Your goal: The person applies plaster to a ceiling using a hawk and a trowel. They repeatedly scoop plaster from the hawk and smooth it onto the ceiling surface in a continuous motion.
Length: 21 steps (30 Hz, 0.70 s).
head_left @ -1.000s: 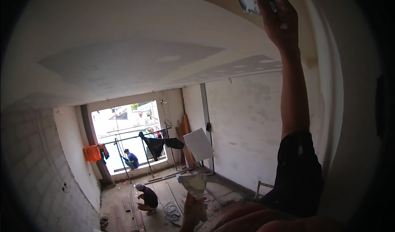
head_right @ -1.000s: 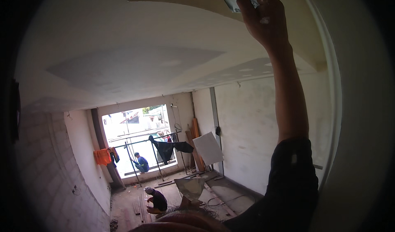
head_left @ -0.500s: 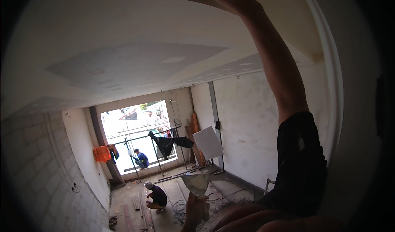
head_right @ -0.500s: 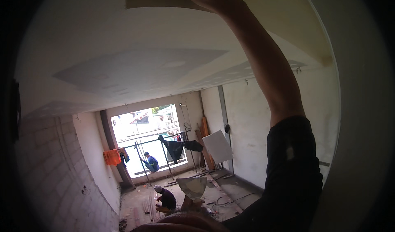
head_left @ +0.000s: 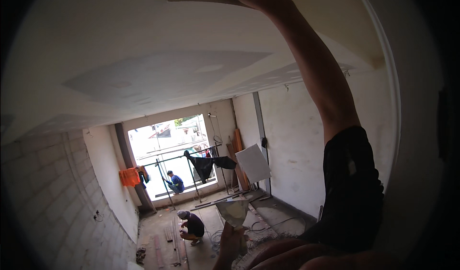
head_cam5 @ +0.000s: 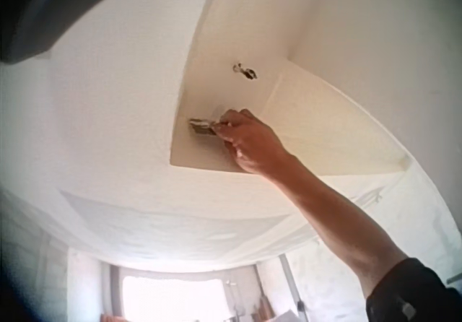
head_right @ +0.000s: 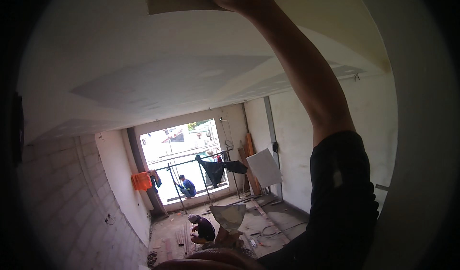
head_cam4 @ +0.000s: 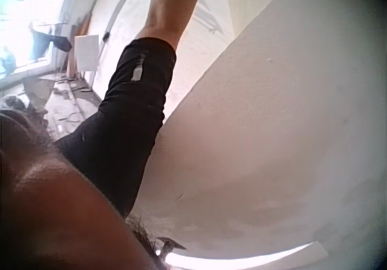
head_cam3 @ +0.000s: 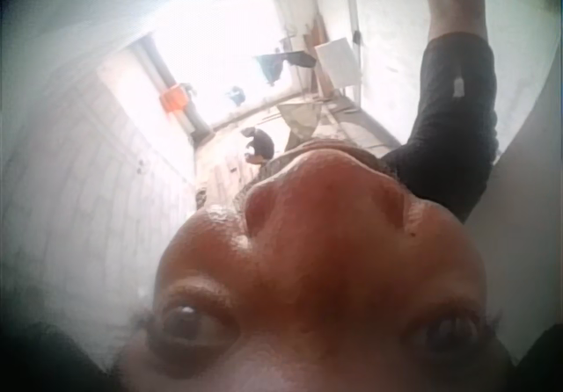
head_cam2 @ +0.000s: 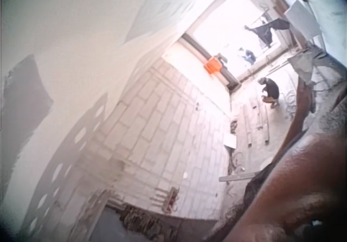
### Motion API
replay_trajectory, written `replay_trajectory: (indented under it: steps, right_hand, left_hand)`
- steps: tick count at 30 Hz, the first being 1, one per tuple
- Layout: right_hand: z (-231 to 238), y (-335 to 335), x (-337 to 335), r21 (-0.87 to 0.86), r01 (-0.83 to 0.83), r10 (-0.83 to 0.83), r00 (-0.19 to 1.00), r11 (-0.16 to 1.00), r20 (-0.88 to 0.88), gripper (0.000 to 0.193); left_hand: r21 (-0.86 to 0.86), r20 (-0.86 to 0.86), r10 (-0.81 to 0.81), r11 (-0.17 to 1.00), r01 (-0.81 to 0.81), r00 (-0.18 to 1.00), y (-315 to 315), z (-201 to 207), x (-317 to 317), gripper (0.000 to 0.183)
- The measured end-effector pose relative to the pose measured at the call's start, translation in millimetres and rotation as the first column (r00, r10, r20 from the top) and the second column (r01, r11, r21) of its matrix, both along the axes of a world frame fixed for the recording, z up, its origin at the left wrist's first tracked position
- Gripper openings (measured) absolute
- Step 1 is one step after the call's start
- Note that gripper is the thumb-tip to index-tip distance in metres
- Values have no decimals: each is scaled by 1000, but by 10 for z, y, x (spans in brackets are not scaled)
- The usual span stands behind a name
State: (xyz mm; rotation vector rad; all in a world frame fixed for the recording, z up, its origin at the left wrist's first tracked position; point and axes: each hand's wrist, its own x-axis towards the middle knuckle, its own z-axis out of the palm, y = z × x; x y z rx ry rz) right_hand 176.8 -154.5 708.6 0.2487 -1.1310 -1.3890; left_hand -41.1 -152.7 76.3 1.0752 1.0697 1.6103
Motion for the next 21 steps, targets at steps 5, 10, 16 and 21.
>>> replay_trajectory:
  steps: [5, 10, 16, 21]
  right_hand:
    - [0, 21, -23, -47, 43, -44, 998, 998, -34, 23]
    - [30, -12, -44, -70, 92, -96, 994, 993, -54, 20]
    - [45, -4, -97, -126, 93, -101, 993, 988, -59, 22]
    - [83, -23, -80, -137, 107, -114, 992, 985, -47, 23]
  left_hand:
    - [174, 8, 0, 985, -2, 1000, -106, 106, 92, 62]
    - [162, -23, 6, 987, -2, 1000, -163, 160, 94, 63]
    - [191, 49, -54, 981, 44, 997, -127, 85, 76, 63]
    - [223, -29, -35, 974, 41, 999, -186, 174, 92, 61]
